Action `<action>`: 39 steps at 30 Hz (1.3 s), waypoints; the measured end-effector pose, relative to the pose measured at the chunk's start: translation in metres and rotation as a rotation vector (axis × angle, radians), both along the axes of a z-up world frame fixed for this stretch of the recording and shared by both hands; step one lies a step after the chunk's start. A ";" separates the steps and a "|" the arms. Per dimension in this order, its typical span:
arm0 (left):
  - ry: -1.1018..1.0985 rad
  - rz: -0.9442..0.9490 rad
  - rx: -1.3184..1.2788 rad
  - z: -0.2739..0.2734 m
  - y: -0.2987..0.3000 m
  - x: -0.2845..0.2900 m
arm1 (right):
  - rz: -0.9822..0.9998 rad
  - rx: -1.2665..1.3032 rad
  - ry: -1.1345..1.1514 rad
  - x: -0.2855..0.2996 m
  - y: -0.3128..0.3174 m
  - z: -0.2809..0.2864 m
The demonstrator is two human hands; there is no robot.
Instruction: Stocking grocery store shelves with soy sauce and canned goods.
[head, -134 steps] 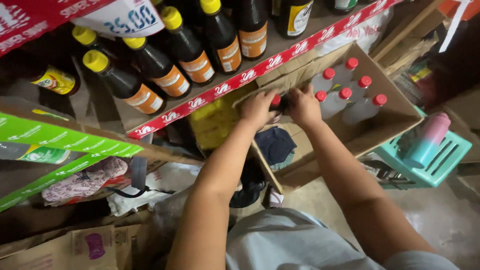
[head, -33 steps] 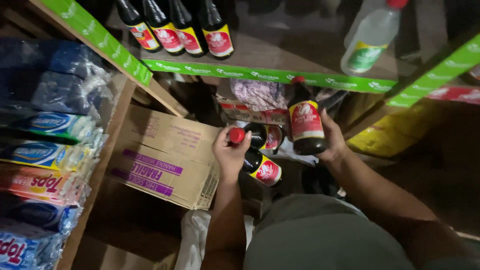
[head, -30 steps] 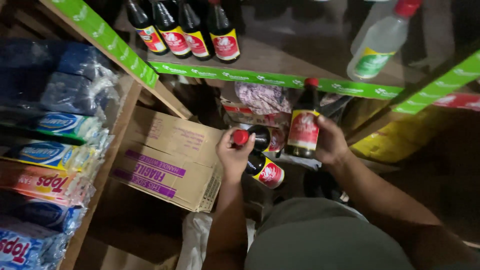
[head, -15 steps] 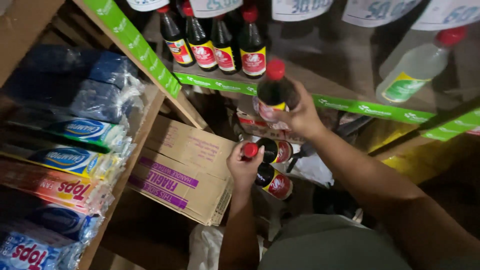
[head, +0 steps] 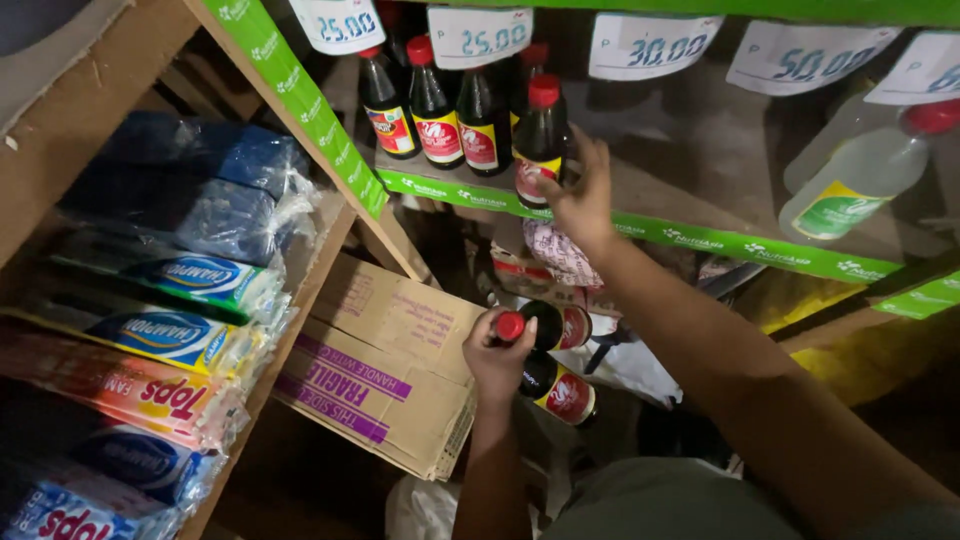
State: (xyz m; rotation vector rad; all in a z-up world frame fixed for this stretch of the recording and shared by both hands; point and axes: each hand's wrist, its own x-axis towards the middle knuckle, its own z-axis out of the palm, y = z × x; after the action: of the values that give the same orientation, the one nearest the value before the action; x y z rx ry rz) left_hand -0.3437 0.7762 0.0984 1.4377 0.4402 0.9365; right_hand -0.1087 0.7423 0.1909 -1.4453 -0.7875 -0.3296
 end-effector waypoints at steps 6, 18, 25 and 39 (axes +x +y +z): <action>0.015 0.021 0.054 -0.002 -0.002 0.012 | -0.018 0.032 0.041 0.021 0.018 -0.006; -0.021 -0.026 0.163 0.031 0.002 0.015 | 0.164 -0.375 -0.295 -0.028 -0.067 -0.014; -0.062 -0.100 0.213 0.069 -0.002 0.011 | 0.768 -0.872 0.186 -0.103 -0.124 0.054; -0.184 -0.152 0.051 0.082 -0.016 0.007 | 0.157 -0.029 0.080 -0.029 -0.093 0.025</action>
State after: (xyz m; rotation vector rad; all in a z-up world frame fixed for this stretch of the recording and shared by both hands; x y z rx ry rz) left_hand -0.3362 0.7602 0.1804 1.3952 0.1690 0.9521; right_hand -0.1373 0.6491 0.2156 -1.4052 -0.8378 -0.1398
